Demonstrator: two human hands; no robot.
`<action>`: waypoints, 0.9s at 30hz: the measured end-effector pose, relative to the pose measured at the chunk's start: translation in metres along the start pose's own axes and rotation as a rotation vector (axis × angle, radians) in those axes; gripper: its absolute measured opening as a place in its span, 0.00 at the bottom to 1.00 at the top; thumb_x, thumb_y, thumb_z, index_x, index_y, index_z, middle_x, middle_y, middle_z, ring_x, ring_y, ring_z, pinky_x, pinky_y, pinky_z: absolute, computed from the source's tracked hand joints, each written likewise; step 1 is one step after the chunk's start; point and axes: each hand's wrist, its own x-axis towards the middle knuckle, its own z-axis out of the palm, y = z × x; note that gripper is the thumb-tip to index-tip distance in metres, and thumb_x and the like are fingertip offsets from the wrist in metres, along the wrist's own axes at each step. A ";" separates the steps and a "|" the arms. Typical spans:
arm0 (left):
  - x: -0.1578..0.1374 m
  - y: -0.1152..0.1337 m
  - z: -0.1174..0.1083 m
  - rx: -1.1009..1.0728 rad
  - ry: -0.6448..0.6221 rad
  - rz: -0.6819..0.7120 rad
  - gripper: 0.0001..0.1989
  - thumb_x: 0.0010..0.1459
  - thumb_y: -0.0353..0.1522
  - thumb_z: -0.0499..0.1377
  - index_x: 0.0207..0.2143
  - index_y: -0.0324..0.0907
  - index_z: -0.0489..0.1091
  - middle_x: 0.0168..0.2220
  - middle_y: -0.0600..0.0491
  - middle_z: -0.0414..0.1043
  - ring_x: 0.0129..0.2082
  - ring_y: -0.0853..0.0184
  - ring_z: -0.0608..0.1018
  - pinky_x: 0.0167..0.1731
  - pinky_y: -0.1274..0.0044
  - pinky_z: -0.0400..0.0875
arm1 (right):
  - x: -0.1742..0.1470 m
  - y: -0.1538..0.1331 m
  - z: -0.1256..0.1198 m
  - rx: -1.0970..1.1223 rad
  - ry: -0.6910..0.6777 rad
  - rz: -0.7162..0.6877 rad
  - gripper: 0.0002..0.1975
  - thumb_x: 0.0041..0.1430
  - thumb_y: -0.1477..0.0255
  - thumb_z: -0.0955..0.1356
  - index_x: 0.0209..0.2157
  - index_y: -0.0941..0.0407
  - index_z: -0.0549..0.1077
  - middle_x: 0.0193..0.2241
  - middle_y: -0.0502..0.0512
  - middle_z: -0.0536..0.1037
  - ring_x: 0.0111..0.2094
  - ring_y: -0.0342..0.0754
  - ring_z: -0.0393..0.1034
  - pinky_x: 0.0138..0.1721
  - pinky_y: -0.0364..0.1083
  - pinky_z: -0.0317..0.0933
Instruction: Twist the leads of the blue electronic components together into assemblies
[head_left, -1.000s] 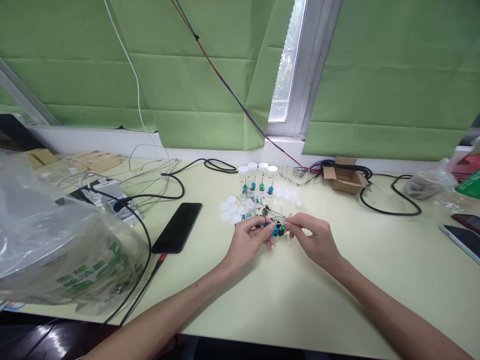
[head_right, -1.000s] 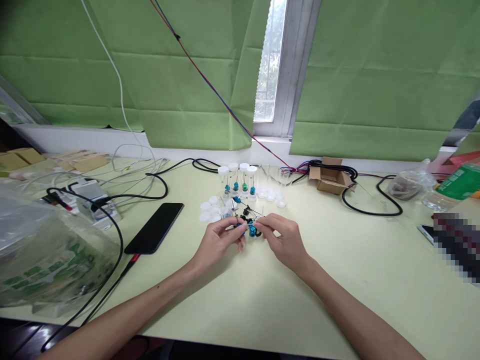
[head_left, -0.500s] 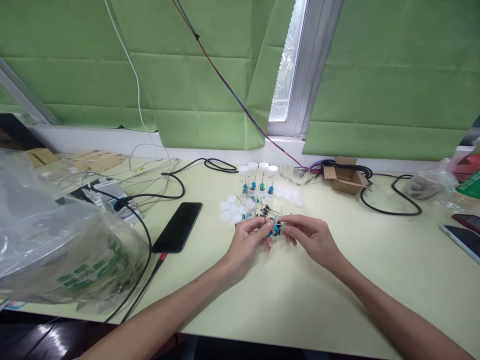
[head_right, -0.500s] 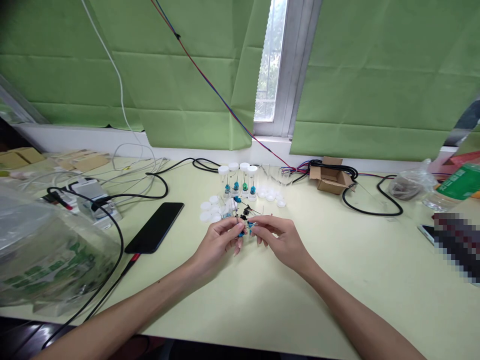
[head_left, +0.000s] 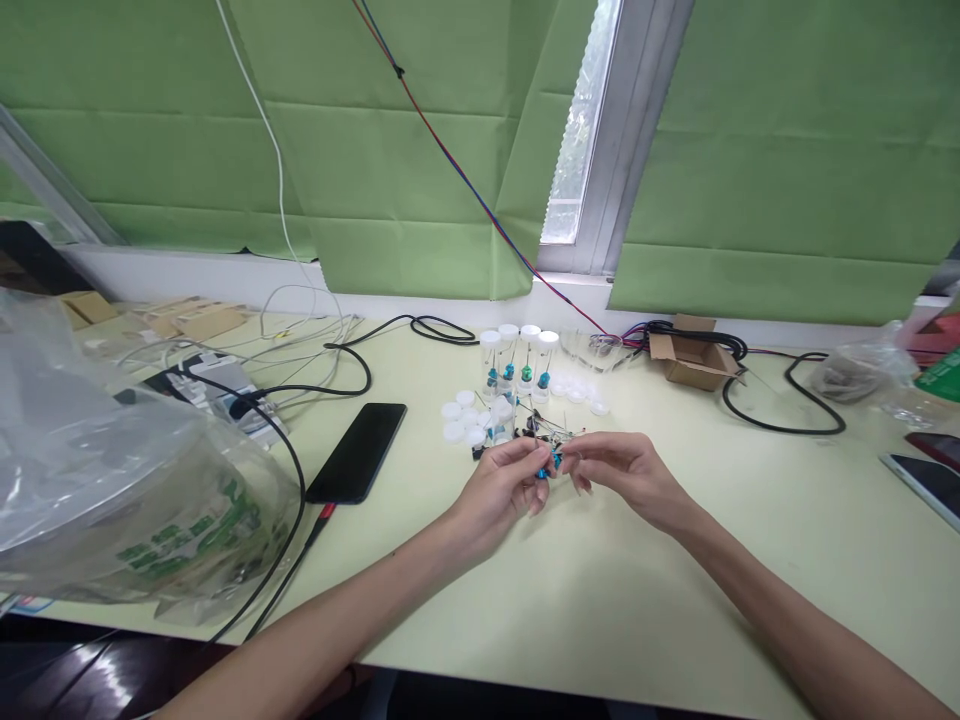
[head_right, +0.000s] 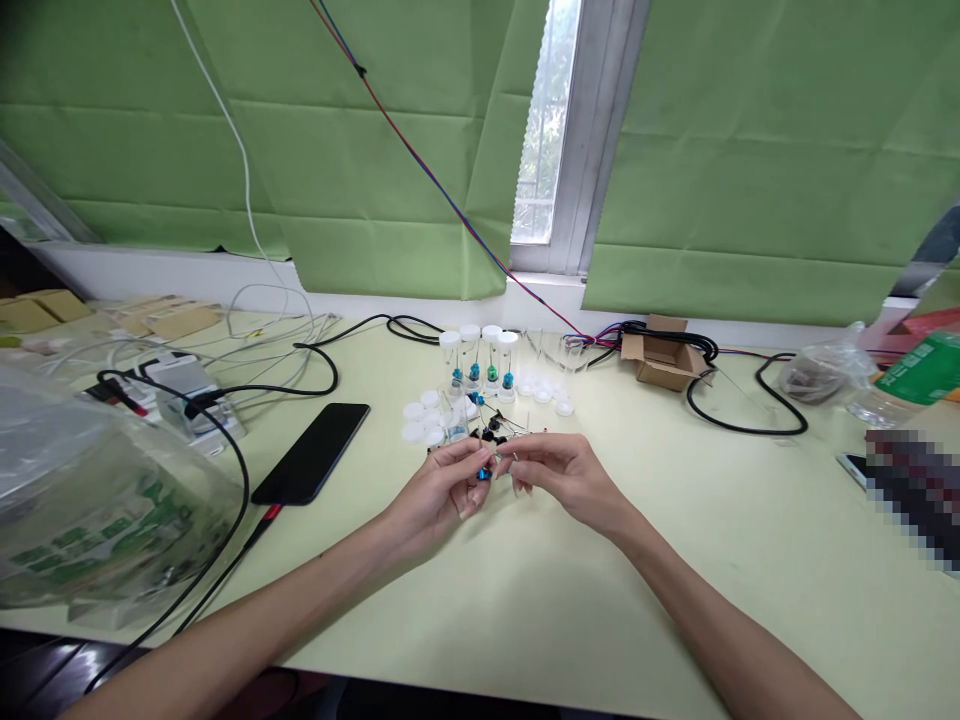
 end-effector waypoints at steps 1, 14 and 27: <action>0.000 0.000 0.000 0.002 0.000 -0.005 0.11 0.54 0.36 0.66 0.30 0.37 0.72 0.29 0.54 0.70 0.19 0.79 0.68 0.17 0.83 0.60 | 0.000 -0.001 0.000 -0.009 0.002 0.001 0.10 0.61 0.70 0.70 0.44 0.53 0.80 0.34 0.56 0.80 0.29 0.44 0.69 0.31 0.46 0.66; 0.000 -0.001 0.000 0.071 0.014 -0.001 0.13 0.56 0.38 0.65 0.30 0.36 0.73 0.28 0.55 0.68 0.19 0.79 0.68 0.18 0.83 0.60 | 0.000 0.001 0.002 -0.023 0.098 -0.011 0.07 0.56 0.70 0.73 0.38 0.54 0.81 0.29 0.53 0.77 0.27 0.44 0.68 0.29 0.45 0.66; 0.003 -0.007 -0.001 0.116 0.071 0.023 0.18 0.54 0.45 0.64 0.32 0.37 0.73 0.27 0.54 0.68 0.19 0.77 0.68 0.17 0.82 0.61 | -0.001 0.002 0.008 -0.062 0.139 -0.034 0.05 0.55 0.68 0.74 0.33 0.55 0.81 0.24 0.51 0.73 0.25 0.43 0.67 0.27 0.46 0.66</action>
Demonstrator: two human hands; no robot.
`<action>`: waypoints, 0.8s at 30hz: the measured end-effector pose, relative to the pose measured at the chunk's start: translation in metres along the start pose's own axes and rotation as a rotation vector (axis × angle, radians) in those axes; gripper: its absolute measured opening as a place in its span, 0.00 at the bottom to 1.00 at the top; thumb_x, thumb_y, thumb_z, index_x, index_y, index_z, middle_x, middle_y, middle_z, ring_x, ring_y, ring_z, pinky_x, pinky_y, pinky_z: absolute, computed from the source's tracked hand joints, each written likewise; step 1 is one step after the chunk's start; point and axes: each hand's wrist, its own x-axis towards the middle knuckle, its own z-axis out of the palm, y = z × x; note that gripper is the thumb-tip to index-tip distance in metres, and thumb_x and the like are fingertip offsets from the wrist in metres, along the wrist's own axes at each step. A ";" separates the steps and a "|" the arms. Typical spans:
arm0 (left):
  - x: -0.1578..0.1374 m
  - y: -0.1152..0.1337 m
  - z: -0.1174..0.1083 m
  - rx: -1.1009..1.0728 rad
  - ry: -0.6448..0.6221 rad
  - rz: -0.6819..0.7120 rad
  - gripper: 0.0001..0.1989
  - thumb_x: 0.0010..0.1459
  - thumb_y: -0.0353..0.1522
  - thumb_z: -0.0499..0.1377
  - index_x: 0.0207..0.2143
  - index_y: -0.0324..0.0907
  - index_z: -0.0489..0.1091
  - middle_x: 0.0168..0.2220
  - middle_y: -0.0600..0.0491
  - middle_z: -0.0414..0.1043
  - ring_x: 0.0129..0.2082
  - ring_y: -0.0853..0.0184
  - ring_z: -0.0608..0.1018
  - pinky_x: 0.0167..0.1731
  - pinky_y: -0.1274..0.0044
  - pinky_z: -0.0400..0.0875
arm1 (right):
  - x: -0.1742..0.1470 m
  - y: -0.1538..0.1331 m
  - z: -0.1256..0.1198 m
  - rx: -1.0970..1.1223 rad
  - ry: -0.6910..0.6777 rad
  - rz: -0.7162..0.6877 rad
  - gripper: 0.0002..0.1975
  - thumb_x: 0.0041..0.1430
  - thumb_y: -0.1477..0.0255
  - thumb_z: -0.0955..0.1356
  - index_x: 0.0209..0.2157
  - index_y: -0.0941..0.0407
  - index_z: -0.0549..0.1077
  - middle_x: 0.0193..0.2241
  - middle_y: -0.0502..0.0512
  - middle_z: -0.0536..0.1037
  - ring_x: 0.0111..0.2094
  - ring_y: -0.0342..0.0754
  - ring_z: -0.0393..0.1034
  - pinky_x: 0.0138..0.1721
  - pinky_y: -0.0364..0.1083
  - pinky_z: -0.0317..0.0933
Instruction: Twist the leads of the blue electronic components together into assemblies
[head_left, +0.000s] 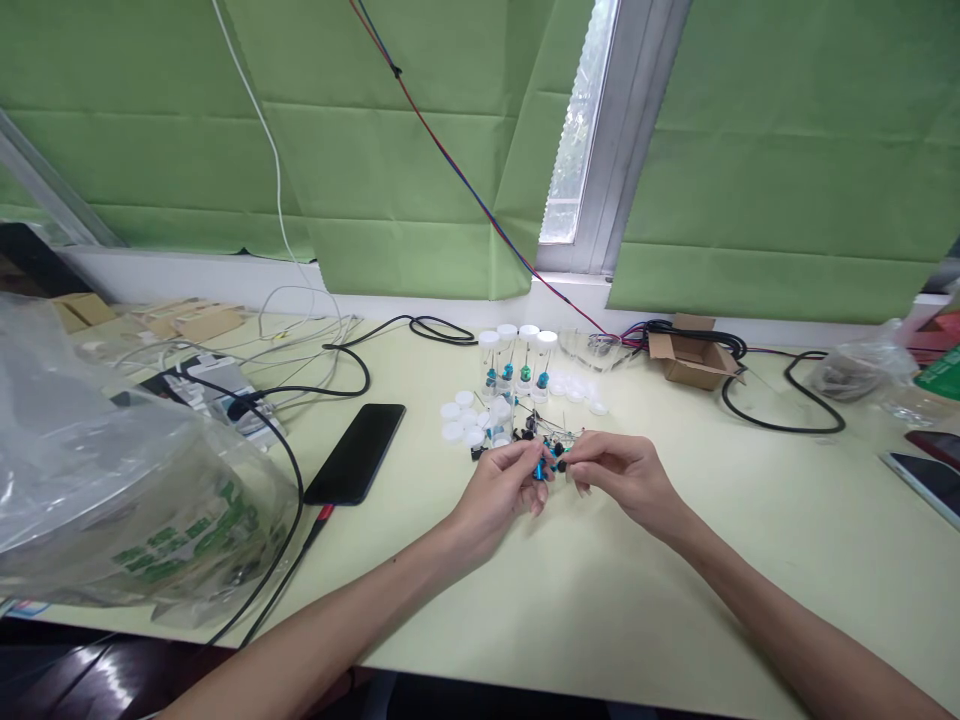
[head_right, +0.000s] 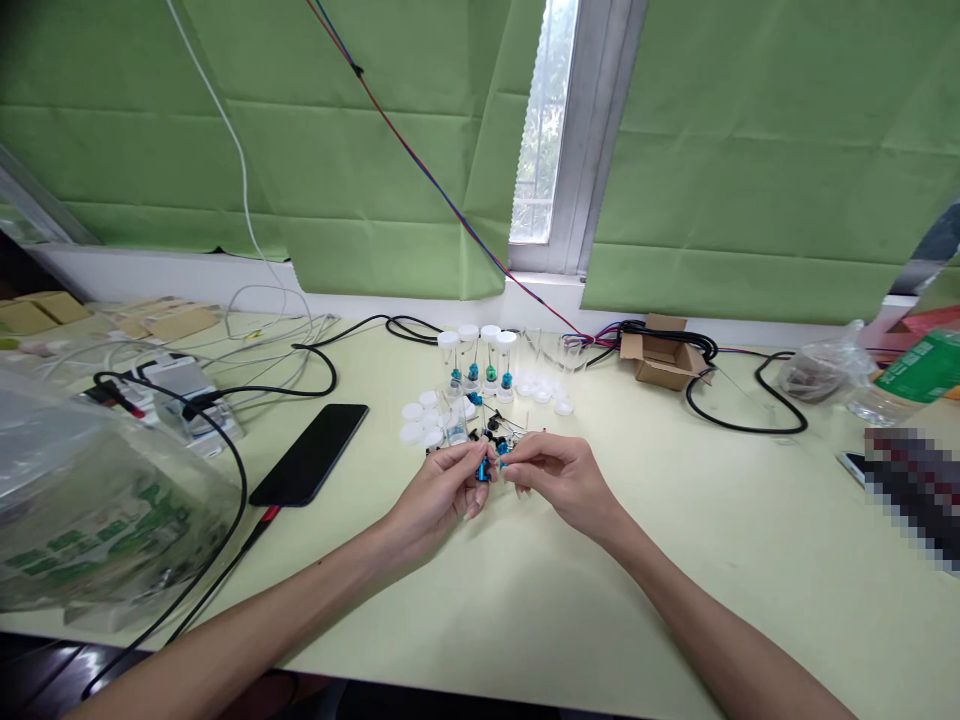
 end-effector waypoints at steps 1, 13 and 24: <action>0.000 0.000 0.000 0.003 0.001 0.001 0.19 0.54 0.45 0.64 0.32 0.37 0.73 0.27 0.54 0.68 0.19 0.77 0.68 0.17 0.82 0.61 | 0.000 0.000 0.000 -0.005 0.001 0.000 0.05 0.55 0.68 0.74 0.33 0.55 0.81 0.24 0.51 0.73 0.25 0.43 0.66 0.27 0.46 0.66; -0.002 0.001 0.001 0.029 0.002 0.005 0.19 0.55 0.45 0.63 0.30 0.36 0.73 0.26 0.55 0.66 0.18 0.77 0.68 0.17 0.82 0.60 | -0.002 -0.004 0.005 -0.062 0.005 0.031 0.12 0.60 0.66 0.71 0.24 0.57 0.76 0.20 0.51 0.72 0.23 0.43 0.66 0.26 0.45 0.63; -0.001 -0.002 -0.001 0.046 -0.009 0.004 0.19 0.54 0.46 0.64 0.30 0.36 0.73 0.27 0.54 0.67 0.19 0.77 0.68 0.17 0.82 0.61 | -0.002 -0.006 0.009 -0.012 0.023 0.058 0.14 0.60 0.64 0.70 0.25 0.58 0.75 0.22 0.52 0.75 0.19 0.42 0.67 0.23 0.44 0.65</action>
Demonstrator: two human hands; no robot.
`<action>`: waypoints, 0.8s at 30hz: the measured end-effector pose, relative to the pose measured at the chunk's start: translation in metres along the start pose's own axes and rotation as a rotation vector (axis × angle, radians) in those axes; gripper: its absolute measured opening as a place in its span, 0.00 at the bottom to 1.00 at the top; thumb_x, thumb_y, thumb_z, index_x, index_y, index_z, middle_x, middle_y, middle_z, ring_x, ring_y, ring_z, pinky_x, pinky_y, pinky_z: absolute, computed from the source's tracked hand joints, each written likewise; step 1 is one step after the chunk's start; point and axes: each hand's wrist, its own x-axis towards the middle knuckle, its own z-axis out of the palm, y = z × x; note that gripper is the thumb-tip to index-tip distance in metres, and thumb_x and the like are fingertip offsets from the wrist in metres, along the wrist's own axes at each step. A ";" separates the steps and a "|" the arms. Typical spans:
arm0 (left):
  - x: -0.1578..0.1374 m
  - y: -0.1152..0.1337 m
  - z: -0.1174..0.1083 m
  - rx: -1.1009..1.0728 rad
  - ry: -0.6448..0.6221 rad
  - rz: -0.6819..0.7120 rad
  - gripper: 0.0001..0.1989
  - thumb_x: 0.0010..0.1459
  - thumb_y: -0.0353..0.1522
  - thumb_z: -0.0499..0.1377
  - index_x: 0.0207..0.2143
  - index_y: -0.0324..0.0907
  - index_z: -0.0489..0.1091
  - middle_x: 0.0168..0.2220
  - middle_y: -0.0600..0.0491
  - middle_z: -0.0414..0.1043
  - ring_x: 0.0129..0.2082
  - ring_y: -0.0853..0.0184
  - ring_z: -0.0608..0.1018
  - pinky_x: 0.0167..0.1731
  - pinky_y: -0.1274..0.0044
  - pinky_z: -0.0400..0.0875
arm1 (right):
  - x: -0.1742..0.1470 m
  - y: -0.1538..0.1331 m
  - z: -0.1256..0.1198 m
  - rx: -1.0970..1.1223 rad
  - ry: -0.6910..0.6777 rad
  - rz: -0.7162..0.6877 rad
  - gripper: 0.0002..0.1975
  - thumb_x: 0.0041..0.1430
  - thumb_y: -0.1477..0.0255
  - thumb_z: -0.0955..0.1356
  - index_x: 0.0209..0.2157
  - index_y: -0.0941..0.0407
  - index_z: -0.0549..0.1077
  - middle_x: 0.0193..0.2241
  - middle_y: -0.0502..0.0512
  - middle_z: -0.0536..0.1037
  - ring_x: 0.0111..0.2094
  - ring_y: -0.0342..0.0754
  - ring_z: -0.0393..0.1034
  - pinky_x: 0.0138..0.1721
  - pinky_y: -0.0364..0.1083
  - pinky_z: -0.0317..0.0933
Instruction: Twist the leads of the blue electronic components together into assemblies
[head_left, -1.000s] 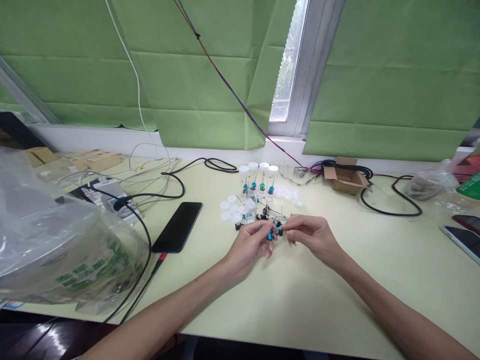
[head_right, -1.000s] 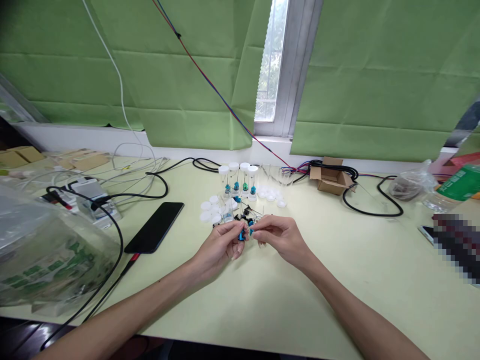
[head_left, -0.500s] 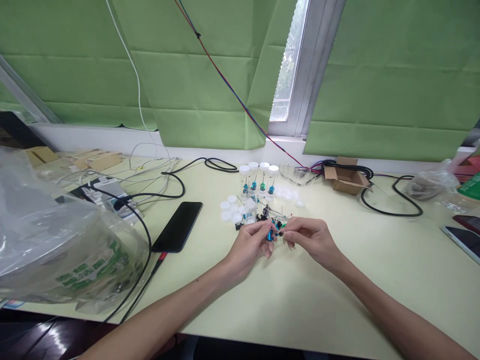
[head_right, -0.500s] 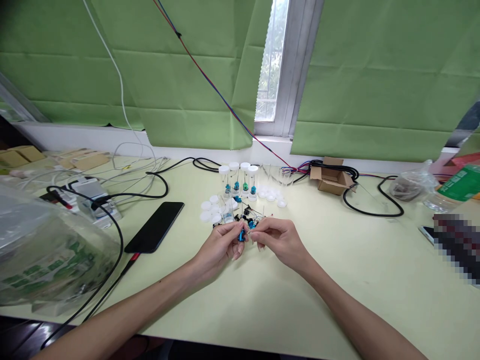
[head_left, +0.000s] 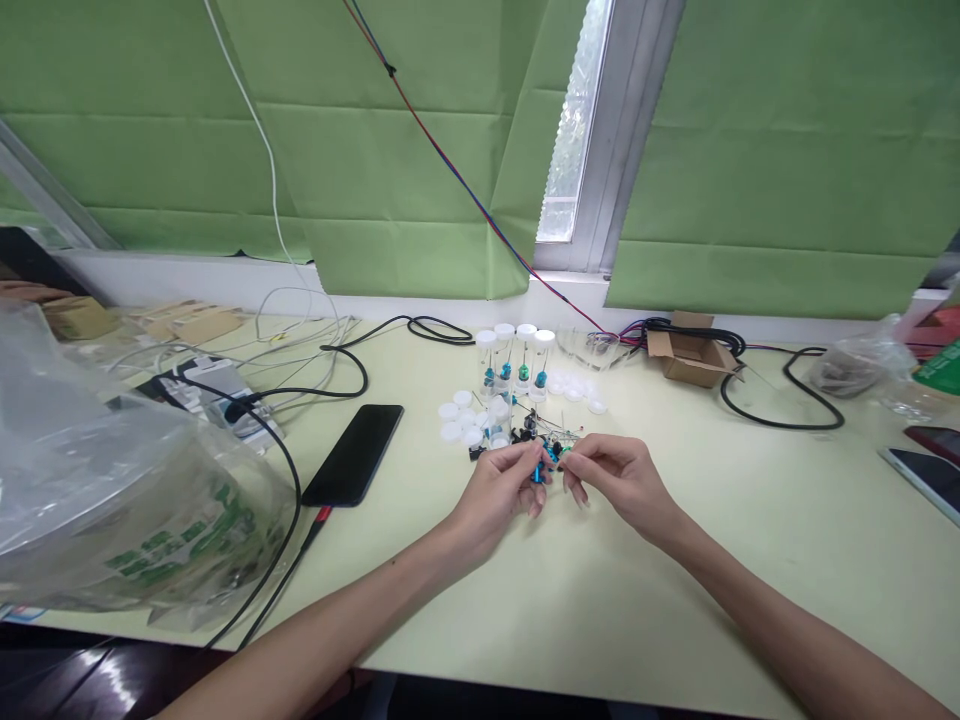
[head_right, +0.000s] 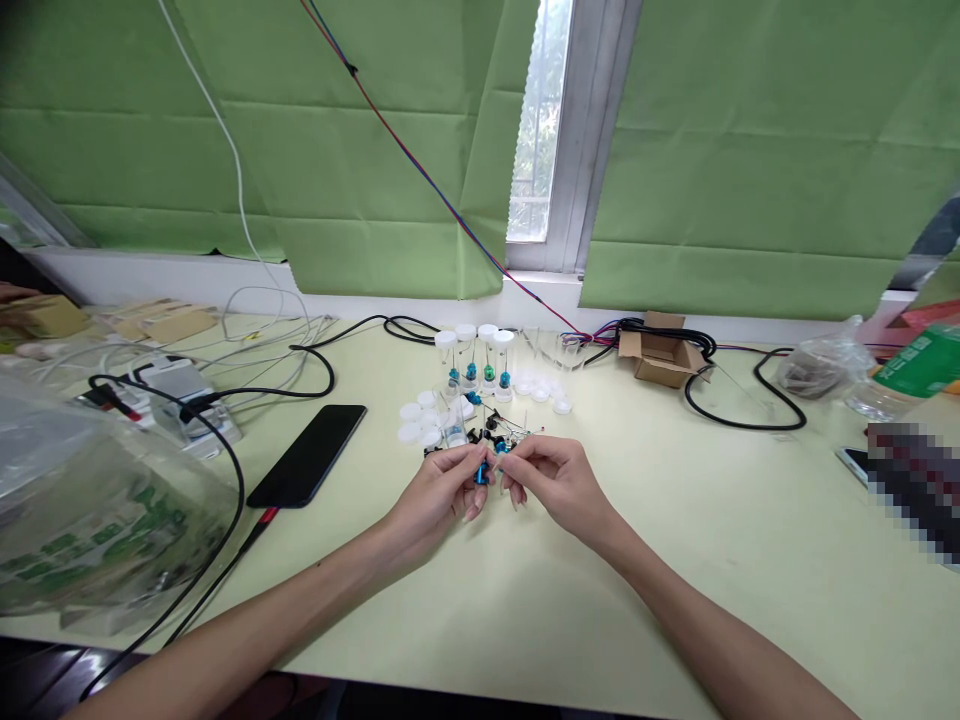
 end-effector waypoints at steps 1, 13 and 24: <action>0.000 0.000 0.000 -0.004 -0.001 -0.003 0.19 0.54 0.46 0.64 0.30 0.36 0.73 0.27 0.55 0.67 0.19 0.77 0.68 0.17 0.82 0.61 | 0.000 0.001 0.000 0.007 -0.002 0.000 0.13 0.60 0.65 0.70 0.25 0.58 0.75 0.22 0.51 0.75 0.19 0.42 0.67 0.24 0.44 0.65; -0.001 0.004 0.003 -0.088 -0.007 -0.074 0.16 0.56 0.42 0.64 0.29 0.36 0.72 0.26 0.56 0.67 0.14 0.80 0.66 0.12 0.85 0.57 | 0.000 0.003 -0.006 0.041 -0.056 -0.040 0.07 0.62 0.69 0.70 0.41 0.55 0.78 0.25 0.51 0.75 0.22 0.42 0.68 0.27 0.45 0.65; 0.000 0.002 0.001 -0.094 0.001 -0.075 0.16 0.56 0.41 0.64 0.29 0.36 0.71 0.25 0.56 0.66 0.14 0.80 0.66 0.12 0.85 0.58 | -0.002 0.008 -0.003 -0.091 0.041 -0.100 0.04 0.59 0.73 0.71 0.37 0.54 0.79 0.26 0.50 0.76 0.23 0.41 0.68 0.26 0.43 0.65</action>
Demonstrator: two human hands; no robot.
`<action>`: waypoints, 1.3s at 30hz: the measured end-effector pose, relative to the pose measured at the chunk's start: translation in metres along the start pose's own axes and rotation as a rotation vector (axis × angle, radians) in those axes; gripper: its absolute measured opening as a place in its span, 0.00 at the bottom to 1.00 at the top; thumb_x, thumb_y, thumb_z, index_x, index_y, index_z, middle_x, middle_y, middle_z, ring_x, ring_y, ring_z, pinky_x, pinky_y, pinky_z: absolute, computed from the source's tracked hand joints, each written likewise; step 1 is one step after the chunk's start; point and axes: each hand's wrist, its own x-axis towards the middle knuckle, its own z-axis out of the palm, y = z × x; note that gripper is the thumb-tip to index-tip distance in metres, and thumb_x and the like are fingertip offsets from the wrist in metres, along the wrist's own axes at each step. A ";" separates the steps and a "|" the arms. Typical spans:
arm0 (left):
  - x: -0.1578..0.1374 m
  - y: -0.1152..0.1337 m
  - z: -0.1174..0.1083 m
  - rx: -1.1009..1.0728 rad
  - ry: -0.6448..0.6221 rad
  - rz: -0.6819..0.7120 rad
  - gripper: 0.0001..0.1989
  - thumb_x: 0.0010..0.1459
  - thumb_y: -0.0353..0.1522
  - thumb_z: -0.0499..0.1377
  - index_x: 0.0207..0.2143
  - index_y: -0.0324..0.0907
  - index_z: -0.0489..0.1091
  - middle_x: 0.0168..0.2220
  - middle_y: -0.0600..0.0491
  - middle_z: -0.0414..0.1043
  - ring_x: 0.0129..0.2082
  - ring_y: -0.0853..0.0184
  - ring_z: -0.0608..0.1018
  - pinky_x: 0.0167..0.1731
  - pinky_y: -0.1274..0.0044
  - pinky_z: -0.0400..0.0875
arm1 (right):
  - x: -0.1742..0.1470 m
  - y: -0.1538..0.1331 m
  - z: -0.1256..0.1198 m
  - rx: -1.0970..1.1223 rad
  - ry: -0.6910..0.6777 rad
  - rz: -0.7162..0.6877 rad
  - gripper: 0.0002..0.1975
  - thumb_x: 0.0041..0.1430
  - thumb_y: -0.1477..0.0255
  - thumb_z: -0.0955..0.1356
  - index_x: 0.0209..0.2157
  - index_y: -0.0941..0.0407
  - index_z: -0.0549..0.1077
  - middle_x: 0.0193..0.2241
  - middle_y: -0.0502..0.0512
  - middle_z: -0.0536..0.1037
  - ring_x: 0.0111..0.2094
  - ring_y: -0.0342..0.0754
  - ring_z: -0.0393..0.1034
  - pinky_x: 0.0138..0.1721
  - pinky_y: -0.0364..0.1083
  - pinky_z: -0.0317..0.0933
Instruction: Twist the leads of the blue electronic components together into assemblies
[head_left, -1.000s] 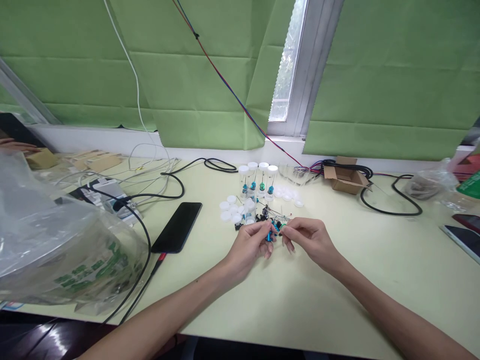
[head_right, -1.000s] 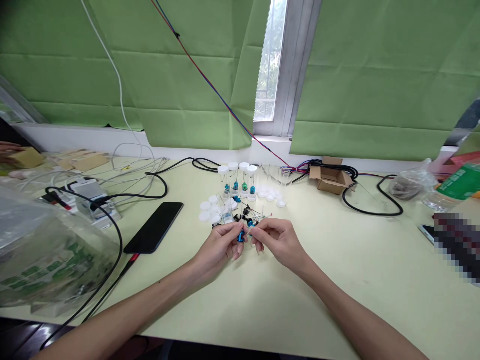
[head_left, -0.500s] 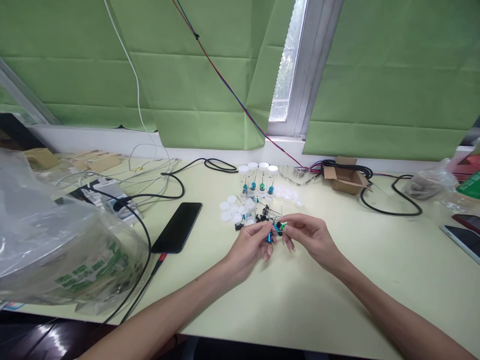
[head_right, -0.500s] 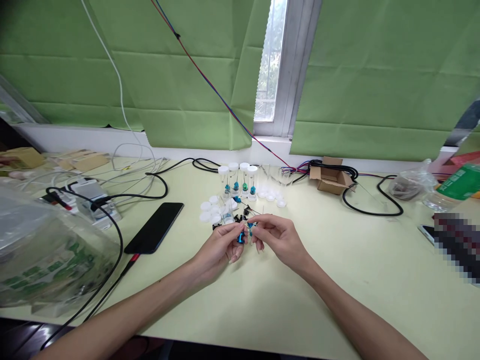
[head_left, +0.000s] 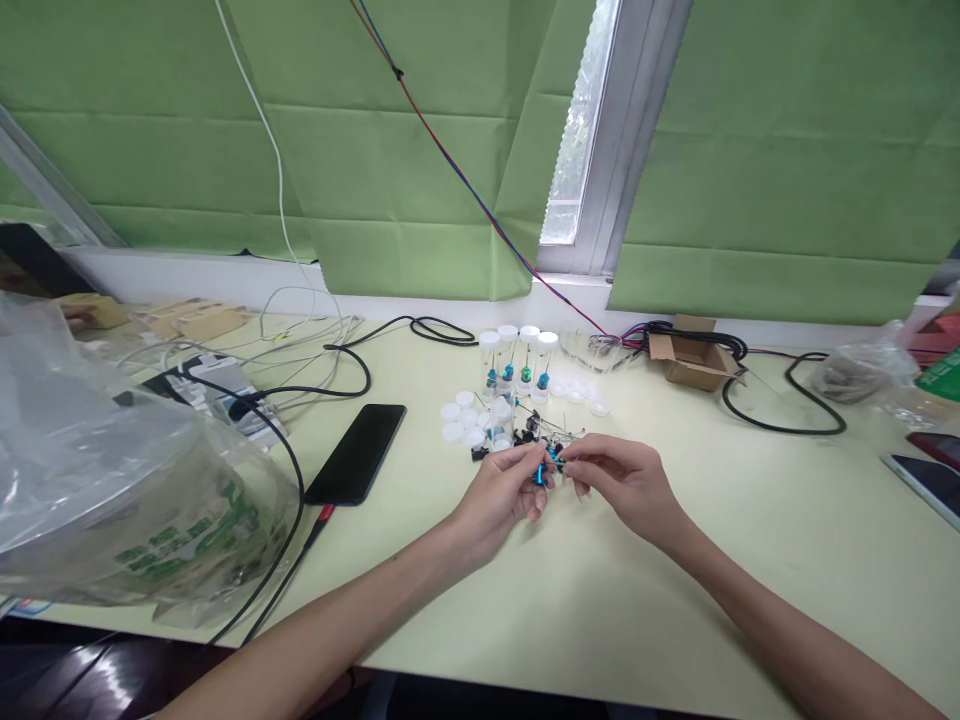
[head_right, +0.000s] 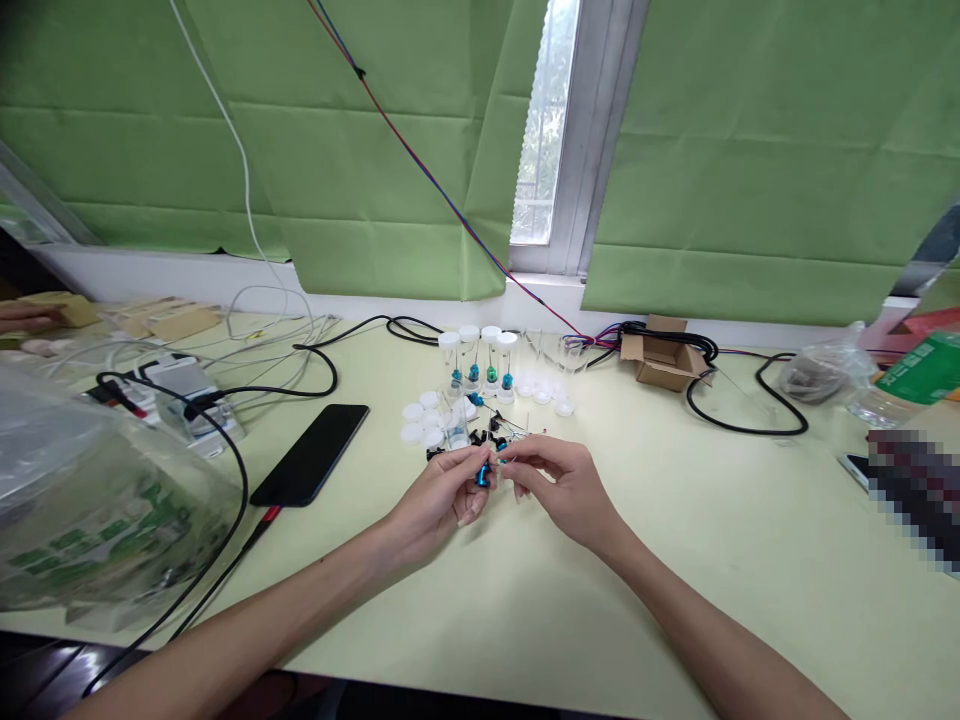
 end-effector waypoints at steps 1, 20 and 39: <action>0.000 0.000 0.000 0.000 0.002 -0.002 0.16 0.56 0.41 0.64 0.29 0.36 0.71 0.25 0.56 0.67 0.14 0.80 0.66 0.12 0.85 0.58 | 0.000 0.000 0.000 -0.032 0.015 -0.024 0.03 0.59 0.74 0.71 0.36 0.54 0.79 0.26 0.50 0.77 0.22 0.41 0.68 0.26 0.43 0.65; 0.000 0.002 0.003 -0.007 0.009 -0.027 0.16 0.55 0.42 0.65 0.28 0.35 0.71 0.24 0.56 0.67 0.13 0.80 0.66 0.12 0.86 0.58 | -0.003 -0.006 0.007 -0.298 0.088 -0.249 0.05 0.60 0.75 0.70 0.31 0.57 0.77 0.20 0.50 0.75 0.21 0.42 0.67 0.26 0.45 0.63; -0.003 0.006 0.004 0.011 -0.053 -0.026 0.14 0.60 0.39 0.61 0.31 0.35 0.73 0.26 0.54 0.68 0.15 0.81 0.64 0.12 0.86 0.54 | 0.004 -0.002 -0.006 0.238 -0.237 0.094 0.14 0.68 0.67 0.64 0.47 0.56 0.77 0.32 0.57 0.77 0.28 0.44 0.69 0.31 0.47 0.65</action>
